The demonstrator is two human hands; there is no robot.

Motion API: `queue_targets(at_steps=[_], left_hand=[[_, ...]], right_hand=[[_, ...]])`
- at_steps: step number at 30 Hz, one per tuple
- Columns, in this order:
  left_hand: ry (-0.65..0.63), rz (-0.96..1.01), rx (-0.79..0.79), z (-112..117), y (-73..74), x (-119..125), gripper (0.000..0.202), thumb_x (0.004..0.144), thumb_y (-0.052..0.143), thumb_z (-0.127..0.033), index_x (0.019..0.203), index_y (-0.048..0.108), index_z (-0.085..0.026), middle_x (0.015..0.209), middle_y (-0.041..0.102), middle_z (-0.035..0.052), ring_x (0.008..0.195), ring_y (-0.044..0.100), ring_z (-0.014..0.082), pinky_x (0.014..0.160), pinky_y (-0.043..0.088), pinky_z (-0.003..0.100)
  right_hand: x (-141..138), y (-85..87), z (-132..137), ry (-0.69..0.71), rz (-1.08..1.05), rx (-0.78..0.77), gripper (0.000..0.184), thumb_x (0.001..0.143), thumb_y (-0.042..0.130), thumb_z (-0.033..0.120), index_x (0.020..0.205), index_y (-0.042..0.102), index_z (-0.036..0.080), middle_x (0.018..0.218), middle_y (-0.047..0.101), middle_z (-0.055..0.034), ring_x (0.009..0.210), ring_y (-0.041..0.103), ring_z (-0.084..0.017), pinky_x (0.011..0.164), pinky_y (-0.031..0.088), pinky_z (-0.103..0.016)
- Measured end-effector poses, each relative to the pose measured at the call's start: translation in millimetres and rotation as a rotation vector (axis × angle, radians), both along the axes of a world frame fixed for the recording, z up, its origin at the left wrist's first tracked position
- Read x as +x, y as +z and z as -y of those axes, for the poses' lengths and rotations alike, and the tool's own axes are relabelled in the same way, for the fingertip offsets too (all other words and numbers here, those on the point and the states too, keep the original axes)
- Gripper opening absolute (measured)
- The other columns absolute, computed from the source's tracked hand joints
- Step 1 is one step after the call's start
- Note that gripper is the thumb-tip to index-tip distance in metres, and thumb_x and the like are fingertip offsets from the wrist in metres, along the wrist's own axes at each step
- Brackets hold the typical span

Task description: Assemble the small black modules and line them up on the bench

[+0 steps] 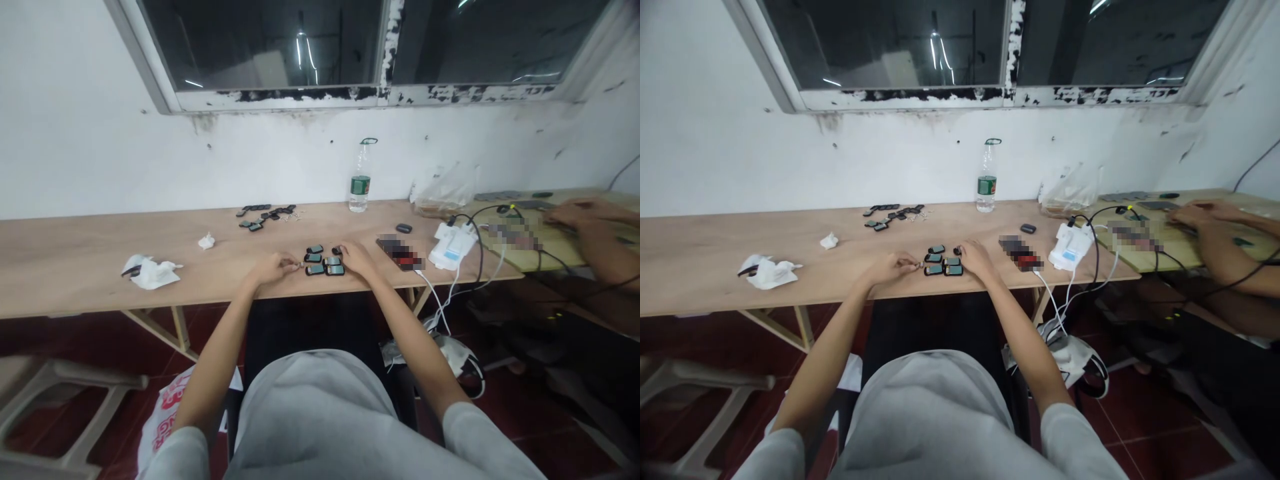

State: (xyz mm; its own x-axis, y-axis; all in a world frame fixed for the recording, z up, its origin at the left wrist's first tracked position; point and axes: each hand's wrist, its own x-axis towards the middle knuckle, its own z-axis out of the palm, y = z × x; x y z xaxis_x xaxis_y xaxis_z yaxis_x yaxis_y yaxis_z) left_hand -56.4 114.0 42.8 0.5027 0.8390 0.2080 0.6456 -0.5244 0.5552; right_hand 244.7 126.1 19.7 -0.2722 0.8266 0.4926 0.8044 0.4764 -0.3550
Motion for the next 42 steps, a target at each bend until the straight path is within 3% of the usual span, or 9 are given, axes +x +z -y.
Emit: queue_targets(at_steps=[5, 13, 17, 21, 23, 26, 29, 34, 42], left_hand=[[0.027, 0.013, -0.025, -1, -0.5, -9, 0.04, 0.076, 0.069, -0.053, 0.099, 0.077, -0.021, 0.103, 0.077, 0.0092, 0.089, 0.071, 0.0262, 0.079, 0.056, 0.035], [0.095, -0.005, 0.011, -3, -6.8, -5, 0.037, 0.08, 0.065, -0.05, 0.096, 0.078, -0.02, 0.095, 0.077, 0.0092, 0.085, 0.07, 0.0253, 0.074, 0.055, 0.033], [0.094, -0.007, 0.022, -3, -5.7, -4, 0.038, 0.081, 0.066, -0.053, 0.096, 0.078, -0.02, 0.094, 0.077, 0.0084, 0.081, 0.07, 0.0245, 0.072, 0.054, 0.032], [0.086, -0.02, 0.022, -2, -2.4, -2, 0.04, 0.081, 0.065, -0.055, 0.096, 0.079, -0.02, 0.093, 0.078, 0.0082, 0.081, 0.069, 0.0239, 0.07, 0.053, 0.031], [0.089, -0.019, 0.015, 0, -0.5, -1, 0.04, 0.081, 0.065, -0.055, 0.096, 0.079, -0.02, 0.092, 0.078, 0.0082, 0.079, 0.069, 0.0235, 0.068, 0.053, 0.031], [0.092, 0.011, 0.022, 2, 1.8, 1, 0.04, 0.08, 0.066, -0.056, 0.093, 0.079, -0.02, 0.091, 0.078, 0.0087, 0.077, 0.069, 0.0239, 0.068, 0.053, 0.032], [0.09, 0.044, 0.034, 2, 3.0, 1, 0.041, 0.079, 0.067, -0.057, 0.091, 0.079, -0.02, 0.092, 0.078, 0.0086, 0.079, 0.07, 0.0242, 0.07, 0.054, 0.032], [0.11, 0.035, 0.055, 0, 3.4, -1, 0.034, 0.081, 0.068, -0.051, 0.091, 0.078, -0.02, 0.091, 0.079, 0.0072, 0.08, 0.071, 0.0236, 0.072, 0.054, 0.032], [0.142, 0.043, 0.111, -1, 4.3, -1, 0.034, 0.082, 0.067, -0.05, 0.092, 0.077, -0.018, 0.097, 0.078, 0.0092, 0.084, 0.071, 0.0239, 0.079, 0.055, 0.034]], right_hand=[[9, 1.5, -1, -0.027, 0.052, -0.015, 0.026, 0.094, 0.052, 0.018, 0.102, 0.076, 0.014, 0.111, 0.071, -0.0146, 0.108, 0.061, -0.025, 0.098, 0.044, -0.032], [16, -0.4, -6, -0.028, -0.024, -0.158, 0.03, 0.096, 0.05, 0.021, 0.111, 0.077, 0.018, 0.115, 0.075, -0.0112, 0.108, 0.067, -0.023, 0.098, 0.045, -0.029], [18, 4.3, -2, -0.088, -0.054, -0.151, 0.029, 0.092, 0.058, 0.023, 0.117, 0.072, 0.016, 0.12, 0.072, -0.0121, 0.111, 0.066, -0.022, 0.097, 0.045, -0.028], [19, 7.5, 1, -0.135, -0.027, -0.196, 0.026, 0.092, 0.058, 0.032, 0.089, 0.076, 0.013, 0.096, 0.076, -0.0155, 0.092, 0.069, -0.024, 0.084, 0.048, -0.029], [20, 7.1, 0, -0.118, -0.08, -0.224, 0.025, 0.089, 0.061, 0.035, 0.082, 0.074, 0.015, 0.086, 0.076, -0.0122, 0.083, 0.068, -0.023, 0.078, 0.048, -0.028], [21, 3.8, -5, -0.091, -0.231, -0.185, 0.017, 0.08, 0.071, 0.031, 0.089, 0.073, 0.017, 0.092, 0.076, -0.0078, 0.083, 0.068, -0.021, 0.076, 0.049, -0.028], [22, -0.3, -10, -0.051, -0.349, -0.176, 0.021, 0.073, 0.076, 0.028, 0.091, 0.073, 0.018, 0.092, 0.076, -0.0055, 0.082, 0.069, -0.02, 0.076, 0.052, -0.029], [23, -3.1, -14, -0.032, -0.492, -0.19, 0.03, 0.064, 0.081, 0.03, 0.089, 0.073, 0.015, 0.09, 0.076, -0.0071, 0.081, 0.069, -0.021, 0.076, 0.053, -0.03], [21, 0.5, -14, 0.067, -0.631, -0.178, 0.029, 0.064, 0.081, 0.034, 0.086, 0.076, 0.015, 0.087, 0.077, -0.0074, 0.08, 0.07, -0.022, 0.079, 0.054, -0.033]])
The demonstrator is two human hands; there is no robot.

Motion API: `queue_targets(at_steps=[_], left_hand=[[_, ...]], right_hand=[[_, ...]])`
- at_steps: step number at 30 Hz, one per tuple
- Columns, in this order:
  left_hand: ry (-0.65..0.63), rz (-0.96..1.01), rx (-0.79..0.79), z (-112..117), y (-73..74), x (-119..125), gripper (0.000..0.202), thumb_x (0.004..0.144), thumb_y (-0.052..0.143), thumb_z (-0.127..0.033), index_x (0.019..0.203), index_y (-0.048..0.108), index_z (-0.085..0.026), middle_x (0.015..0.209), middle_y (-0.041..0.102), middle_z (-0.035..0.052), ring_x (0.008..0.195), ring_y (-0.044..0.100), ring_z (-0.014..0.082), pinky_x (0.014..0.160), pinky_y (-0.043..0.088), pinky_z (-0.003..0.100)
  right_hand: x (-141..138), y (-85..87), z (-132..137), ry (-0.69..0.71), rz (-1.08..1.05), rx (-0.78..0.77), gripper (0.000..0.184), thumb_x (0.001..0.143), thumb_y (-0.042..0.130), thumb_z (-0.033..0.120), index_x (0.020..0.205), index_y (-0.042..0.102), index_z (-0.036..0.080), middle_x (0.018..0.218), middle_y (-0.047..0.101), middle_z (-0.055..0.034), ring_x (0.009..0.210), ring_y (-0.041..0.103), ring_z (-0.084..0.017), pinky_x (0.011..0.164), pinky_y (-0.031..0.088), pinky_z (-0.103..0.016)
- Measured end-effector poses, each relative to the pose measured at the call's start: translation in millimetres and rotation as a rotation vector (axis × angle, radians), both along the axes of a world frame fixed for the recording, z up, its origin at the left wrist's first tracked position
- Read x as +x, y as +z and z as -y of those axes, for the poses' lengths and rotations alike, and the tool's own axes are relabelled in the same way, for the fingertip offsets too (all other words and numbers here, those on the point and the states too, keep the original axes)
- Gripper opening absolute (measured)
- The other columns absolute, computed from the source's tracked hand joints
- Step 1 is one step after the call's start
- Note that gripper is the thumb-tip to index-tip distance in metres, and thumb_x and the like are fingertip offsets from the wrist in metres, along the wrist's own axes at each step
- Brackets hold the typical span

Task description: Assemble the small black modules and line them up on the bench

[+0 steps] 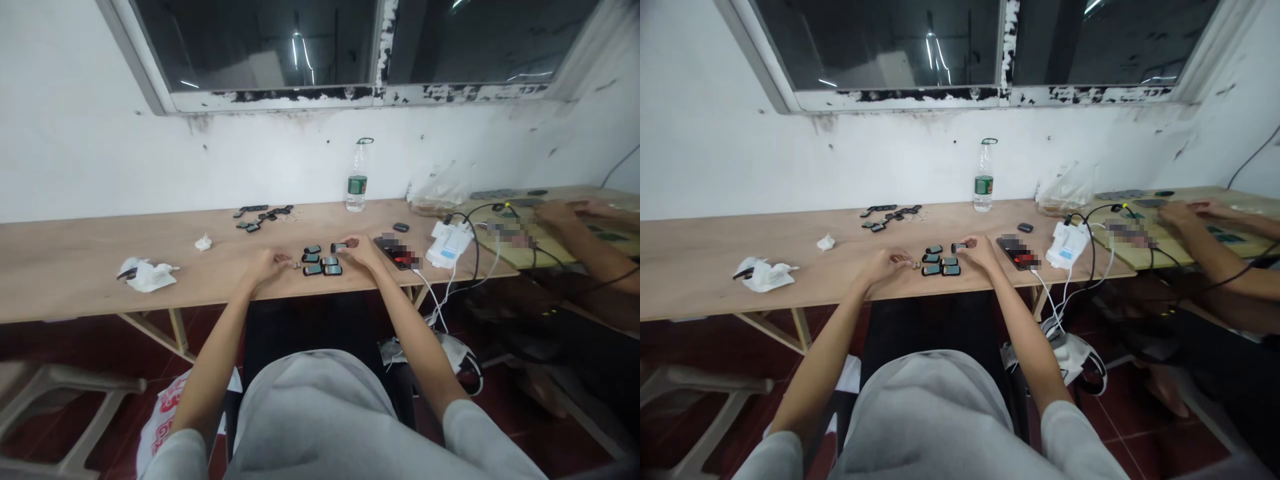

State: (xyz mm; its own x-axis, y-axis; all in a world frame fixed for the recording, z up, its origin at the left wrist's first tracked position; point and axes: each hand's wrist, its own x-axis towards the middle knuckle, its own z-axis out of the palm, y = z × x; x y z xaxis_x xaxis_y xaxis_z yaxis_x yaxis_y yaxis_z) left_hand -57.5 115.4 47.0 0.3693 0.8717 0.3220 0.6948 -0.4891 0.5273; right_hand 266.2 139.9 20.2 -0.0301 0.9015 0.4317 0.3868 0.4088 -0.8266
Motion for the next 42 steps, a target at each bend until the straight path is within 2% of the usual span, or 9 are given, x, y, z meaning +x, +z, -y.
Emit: queue_targets(at_steps=[6, 10, 14, 18, 25, 29, 33, 36, 42], left_hand=[[-0.029, 0.052, 0.126, 13, 14.3, 10, 0.035, 0.086, 0.065, -0.047, 0.098, 0.076, -0.017, 0.105, 0.076, 0.0099, 0.085, 0.07, 0.023, 0.08, 0.056, 0.034], [-0.083, 0.082, 0.147, 27, 25.8, 26, 0.034, 0.086, 0.066, -0.048, 0.098, 0.077, -0.017, 0.107, 0.075, 0.0095, 0.086, 0.07, 0.0229, 0.08, 0.057, 0.034], [-0.137, 0.152, 0.147, 39, 30.8, 41, 0.033, 0.086, 0.067, -0.047, 0.099, 0.077, -0.018, 0.108, 0.075, 0.0089, 0.086, 0.07, 0.0221, 0.081, 0.058, 0.034], [-0.208, 0.21, 0.151, 45, 30.3, 52, 0.034, 0.089, 0.066, -0.046, 0.107, 0.076, -0.019, 0.112, 0.073, 0.0092, 0.089, 0.069, 0.0214, 0.082, 0.059, 0.034], [-0.247, 0.388, 0.107, 52, 28.6, 63, 0.04, 0.087, 0.069, -0.048, 0.113, 0.074, -0.018, 0.117, 0.069, 0.0119, 0.1, 0.07, 0.0246, 0.09, 0.061, 0.039], [-0.235, 0.481, 0.045, 49, 23.8, 63, 0.044, 0.084, 0.072, -0.05, 0.114, 0.073, -0.017, 0.119, 0.069, 0.0127, 0.103, 0.071, 0.0261, 0.092, 0.061, 0.04], [-0.22, 0.539, 0.002, 45, 19.6, 61, 0.048, 0.083, 0.073, -0.052, 0.117, 0.072, -0.017, 0.119, 0.07, 0.0128, 0.107, 0.07, 0.0289, 0.094, 0.06, 0.043], [-0.203, 0.545, 0.004, 45, 19.7, 61, 0.049, 0.082, 0.074, -0.052, 0.117, 0.072, -0.016, 0.119, 0.071, 0.0128, 0.107, 0.07, 0.0289, 0.095, 0.059, 0.043], [-0.22, 0.536, 0.026, 46, 21.7, 60, 0.044, 0.083, 0.074, -0.049, 0.113, 0.075, -0.017, 0.116, 0.071, 0.0119, 0.103, 0.071, 0.027, 0.094, 0.06, 0.042]], right_hand=[[-9, 15.9, 15, 0.118, -0.137, -0.023, 0.031, 0.067, 0.083, 0.034, 0.093, 0.078, 0.016, 0.094, 0.078, -0.0093, 0.086, 0.071, -0.022, 0.083, 0.054, -0.035], [-19, 27.2, 26, 0.161, -0.224, -0.062, 0.034, 0.063, 0.087, 0.033, 0.09, 0.077, 0.016, 0.094, 0.077, -0.0091, 0.084, 0.07, -0.021, 0.083, 0.055, -0.035], [-28, 35.4, 34, 0.243, -0.316, -0.095, 0.04, 0.059, 0.089, 0.036, 0.09, 0.075, 0.016, 0.093, 0.076, -0.0079, 0.085, 0.07, -0.021, 0.083, 0.056, -0.036], [-34, 40.1, 41, 0.301, -0.36, -0.095, 0.042, 0.058, 0.09, 0.039, 0.089, 0.074, 0.017, 0.093, 0.076, -0.0071, 0.086, 0.07, -0.021, 0.081, 0.058, -0.035], [-42, 46.5, 52, 0.356, -0.461, -0.075, 0.042, 0.063, 0.087, 0.044, 0.089, 0.066, 0.019, 0.099, 0.07, -0.0048, 0.076, 0.069, -0.018, 0.062, 0.061, -0.03], [-46, 48.6, 56, 0.373, -0.478, -0.044, 0.043, 0.066, 0.085, 0.048, 0.091, 0.062, 0.021, 0.104, 0.068, -0.0028, 0.074, 0.072, -0.017, 0.065, 0.063, -0.03], [-49, 47.3, 55, 0.381, -0.501, -0.048, 0.042, 0.067, 0.085, 0.047, 0.094, 0.065, 0.021, 0.103, 0.07, -0.0034, 0.076, 0.074, -0.02, 0.07, 0.064, -0.033], [-51, 44.7, 54, 0.392, -0.514, -0.059, 0.042, 0.068, 0.085, 0.046, 0.098, 0.068, 0.021, 0.096, 0.072, -0.0038, 0.077, 0.075, -0.022, 0.072, 0.064, -0.034], [-51, 41.7, 51, 0.376, -0.56, -0.096, 0.047, 0.065, 0.087, 0.047, 0.099, 0.068, 0.021, 0.106, 0.073, -0.0044, 0.076, 0.075, -0.019, 0.069, 0.063, -0.03]])
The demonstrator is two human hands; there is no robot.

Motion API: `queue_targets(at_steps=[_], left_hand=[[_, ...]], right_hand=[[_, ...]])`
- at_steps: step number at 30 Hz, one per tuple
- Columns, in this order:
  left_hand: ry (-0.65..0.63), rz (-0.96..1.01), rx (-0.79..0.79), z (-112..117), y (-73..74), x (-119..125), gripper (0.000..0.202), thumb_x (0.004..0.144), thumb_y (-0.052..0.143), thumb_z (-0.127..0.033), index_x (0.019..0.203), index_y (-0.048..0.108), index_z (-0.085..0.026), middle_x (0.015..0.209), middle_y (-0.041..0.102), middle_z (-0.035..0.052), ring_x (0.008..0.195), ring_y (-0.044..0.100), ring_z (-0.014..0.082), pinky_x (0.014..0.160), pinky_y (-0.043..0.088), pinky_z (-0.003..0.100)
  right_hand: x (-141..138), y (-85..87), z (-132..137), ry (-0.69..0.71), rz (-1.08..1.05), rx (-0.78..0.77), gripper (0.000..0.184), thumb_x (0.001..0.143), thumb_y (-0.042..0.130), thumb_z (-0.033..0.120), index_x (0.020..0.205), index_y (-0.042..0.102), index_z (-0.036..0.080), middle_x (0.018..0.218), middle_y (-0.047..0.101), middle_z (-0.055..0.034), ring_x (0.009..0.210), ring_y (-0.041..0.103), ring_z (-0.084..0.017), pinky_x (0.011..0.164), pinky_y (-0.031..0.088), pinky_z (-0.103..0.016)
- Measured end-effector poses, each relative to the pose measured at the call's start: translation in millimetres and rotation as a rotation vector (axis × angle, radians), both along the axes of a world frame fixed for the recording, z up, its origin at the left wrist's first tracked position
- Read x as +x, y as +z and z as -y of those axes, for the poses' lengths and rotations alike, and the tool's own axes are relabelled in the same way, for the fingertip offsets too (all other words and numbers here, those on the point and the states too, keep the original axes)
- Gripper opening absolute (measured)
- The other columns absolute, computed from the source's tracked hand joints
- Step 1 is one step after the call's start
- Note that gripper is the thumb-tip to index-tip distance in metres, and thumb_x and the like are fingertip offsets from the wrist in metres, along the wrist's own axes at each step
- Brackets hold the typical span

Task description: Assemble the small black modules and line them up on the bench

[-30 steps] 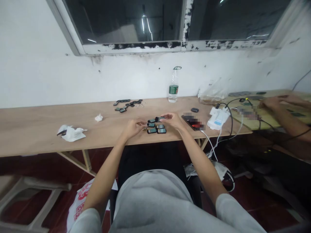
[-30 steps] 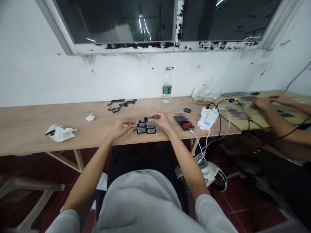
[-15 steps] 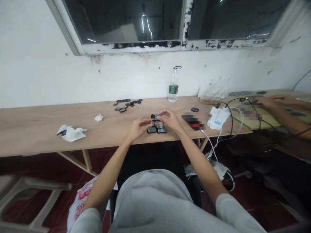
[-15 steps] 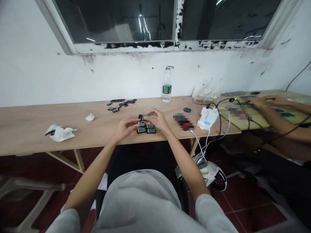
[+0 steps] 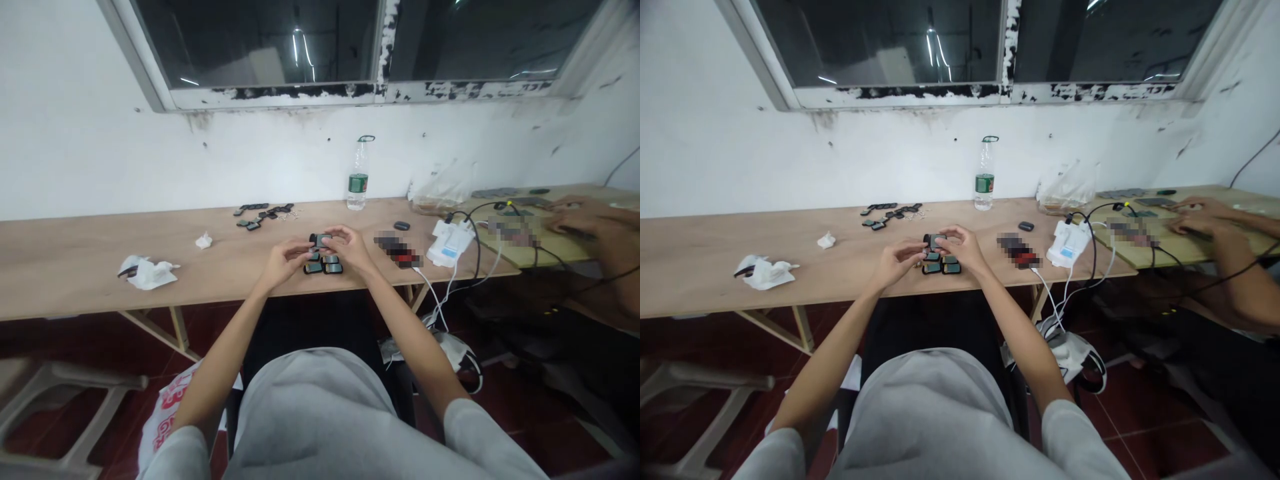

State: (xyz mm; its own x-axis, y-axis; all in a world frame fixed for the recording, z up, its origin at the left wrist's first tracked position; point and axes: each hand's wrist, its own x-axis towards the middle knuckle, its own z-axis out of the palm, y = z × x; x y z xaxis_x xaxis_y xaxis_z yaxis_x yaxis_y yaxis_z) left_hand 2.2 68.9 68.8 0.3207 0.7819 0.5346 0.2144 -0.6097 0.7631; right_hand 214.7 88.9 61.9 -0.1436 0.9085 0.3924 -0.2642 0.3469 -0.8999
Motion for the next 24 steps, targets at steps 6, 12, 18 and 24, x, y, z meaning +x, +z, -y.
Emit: queue_targets(at_steps=[6, 12, 18, 24], left_hand=[[-0.01, -0.007, 0.013, 0, -0.7, 0, 0.041, 0.081, 0.076, -0.047, 0.109, 0.077, -0.017, 0.116, 0.072, 0.0119, 0.105, 0.07, 0.0274, 0.093, 0.06, 0.04], [0.043, -0.004, 0.07, 0, 2.8, -1, 0.041, 0.083, 0.074, -0.046, 0.111, 0.075, -0.016, 0.111, 0.074, 0.0113, 0.096, 0.073, 0.0251, 0.091, 0.061, 0.041], [0.163, -0.066, 0.251, 7, 11.4, -1, 0.034, 0.088, 0.069, -0.046, 0.108, 0.077, -0.019, 0.112, 0.076, 0.0094, 0.101, 0.072, 0.0254, 0.093, 0.059, 0.04], [0.14, -0.103, 0.39, 7, 11.9, 3, 0.019, 0.093, 0.067, -0.034, 0.1, 0.079, -0.022, 0.113, 0.075, 0.0084, 0.108, 0.069, 0.0239, 0.1, 0.054, 0.041]], right_hand=[[4, 2.1, -2, 0.031, -0.031, -0.154, 0.045, 0.058, 0.093, 0.039, 0.091, 0.071, 0.017, 0.094, 0.076, -0.0061, 0.074, 0.075, -0.02, 0.07, 0.064, -0.032], [1, 0.5, -4, 0.008, -0.061, -0.154, 0.046, 0.057, 0.094, 0.04, 0.089, 0.072, 0.016, 0.091, 0.077, -0.0064, 0.072, 0.075, -0.02, 0.073, 0.065, -0.034], [-4, -2.9, -4, -0.011, -0.072, -0.113, 0.042, 0.06, 0.092, 0.04, 0.088, 0.072, 0.016, 0.088, 0.075, -0.0049, 0.072, 0.074, -0.019, 0.074, 0.065, -0.034], [-10, 0.3, 3, -0.01, -0.03, -0.104, 0.044, 0.058, 0.092, 0.043, 0.087, 0.074, 0.016, 0.087, 0.076, -0.0053, 0.076, 0.074, -0.019, 0.071, 0.064, -0.031]])
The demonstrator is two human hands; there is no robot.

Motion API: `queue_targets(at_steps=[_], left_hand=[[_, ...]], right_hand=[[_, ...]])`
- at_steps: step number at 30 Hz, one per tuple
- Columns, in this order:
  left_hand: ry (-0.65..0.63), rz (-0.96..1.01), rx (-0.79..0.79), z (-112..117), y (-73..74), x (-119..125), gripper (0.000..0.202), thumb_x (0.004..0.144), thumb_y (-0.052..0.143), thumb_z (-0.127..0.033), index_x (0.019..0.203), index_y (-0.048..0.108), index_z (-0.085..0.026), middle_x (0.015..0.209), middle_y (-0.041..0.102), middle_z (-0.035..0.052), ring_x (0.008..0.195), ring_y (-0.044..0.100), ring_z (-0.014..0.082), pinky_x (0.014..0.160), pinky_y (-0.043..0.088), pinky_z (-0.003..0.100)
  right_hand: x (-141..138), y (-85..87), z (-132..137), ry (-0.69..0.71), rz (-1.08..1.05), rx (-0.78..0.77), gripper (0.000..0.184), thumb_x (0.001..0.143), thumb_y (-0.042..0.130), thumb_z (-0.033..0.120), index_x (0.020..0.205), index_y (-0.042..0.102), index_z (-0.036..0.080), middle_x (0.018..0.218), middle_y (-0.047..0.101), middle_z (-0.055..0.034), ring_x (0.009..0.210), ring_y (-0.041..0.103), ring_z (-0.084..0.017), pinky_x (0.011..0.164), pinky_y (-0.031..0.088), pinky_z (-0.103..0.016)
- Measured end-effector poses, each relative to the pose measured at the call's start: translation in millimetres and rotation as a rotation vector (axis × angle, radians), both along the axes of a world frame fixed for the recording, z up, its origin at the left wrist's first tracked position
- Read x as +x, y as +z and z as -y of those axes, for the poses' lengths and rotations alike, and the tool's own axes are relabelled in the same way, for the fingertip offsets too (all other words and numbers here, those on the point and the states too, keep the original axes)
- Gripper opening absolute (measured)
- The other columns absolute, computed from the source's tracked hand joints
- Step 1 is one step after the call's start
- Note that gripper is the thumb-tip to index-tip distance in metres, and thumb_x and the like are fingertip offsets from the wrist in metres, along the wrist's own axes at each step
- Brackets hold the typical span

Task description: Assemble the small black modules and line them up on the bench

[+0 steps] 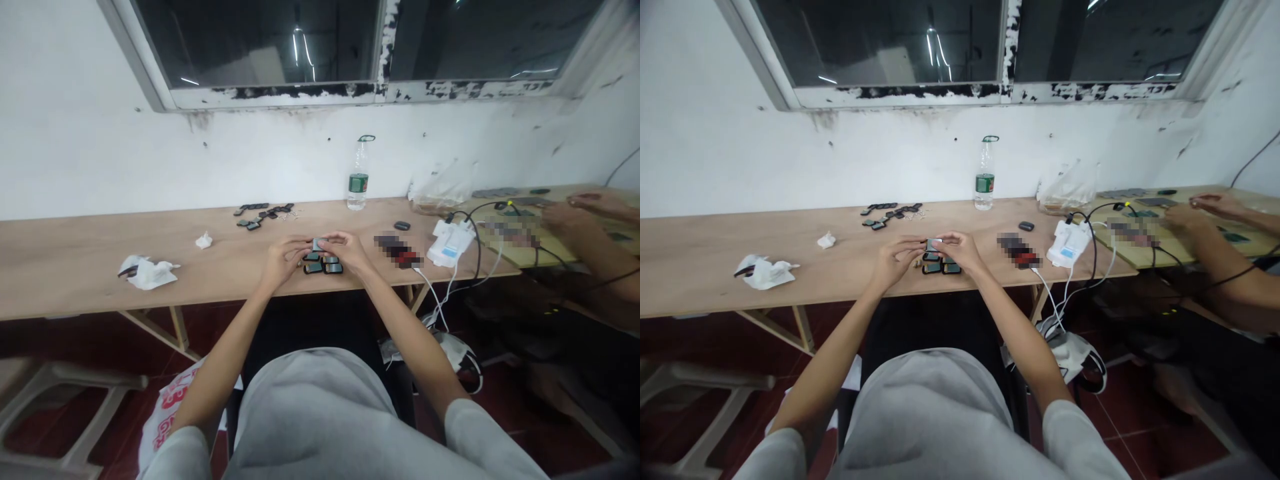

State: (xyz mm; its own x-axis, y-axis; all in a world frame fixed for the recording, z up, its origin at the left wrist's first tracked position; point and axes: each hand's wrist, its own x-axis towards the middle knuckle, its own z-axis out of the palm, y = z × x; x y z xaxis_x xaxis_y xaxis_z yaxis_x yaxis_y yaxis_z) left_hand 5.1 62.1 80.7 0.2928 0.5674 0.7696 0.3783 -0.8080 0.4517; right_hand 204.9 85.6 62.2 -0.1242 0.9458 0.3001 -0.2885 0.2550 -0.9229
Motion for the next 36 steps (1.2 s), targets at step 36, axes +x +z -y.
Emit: queue_targets(at_steps=[36], left_hand=[[0.122, -0.335, -0.486, -47, -36.1, -44, 0.036, 0.077, 0.07, -0.049, 0.097, 0.078, -0.021, 0.097, 0.078, 0.0075, 0.081, 0.07, 0.0252, 0.072, 0.054, 0.032]], right_hand=[[47, -49.5, -52, -0.451, 0.84, 0.228, 0.011, 0.082, 0.059, 0.016, 0.091, 0.065, 0.018, 0.082, 0.068, -0.0037, 0.074, 0.066, -0.017, 0.075, 0.053, -0.029]])
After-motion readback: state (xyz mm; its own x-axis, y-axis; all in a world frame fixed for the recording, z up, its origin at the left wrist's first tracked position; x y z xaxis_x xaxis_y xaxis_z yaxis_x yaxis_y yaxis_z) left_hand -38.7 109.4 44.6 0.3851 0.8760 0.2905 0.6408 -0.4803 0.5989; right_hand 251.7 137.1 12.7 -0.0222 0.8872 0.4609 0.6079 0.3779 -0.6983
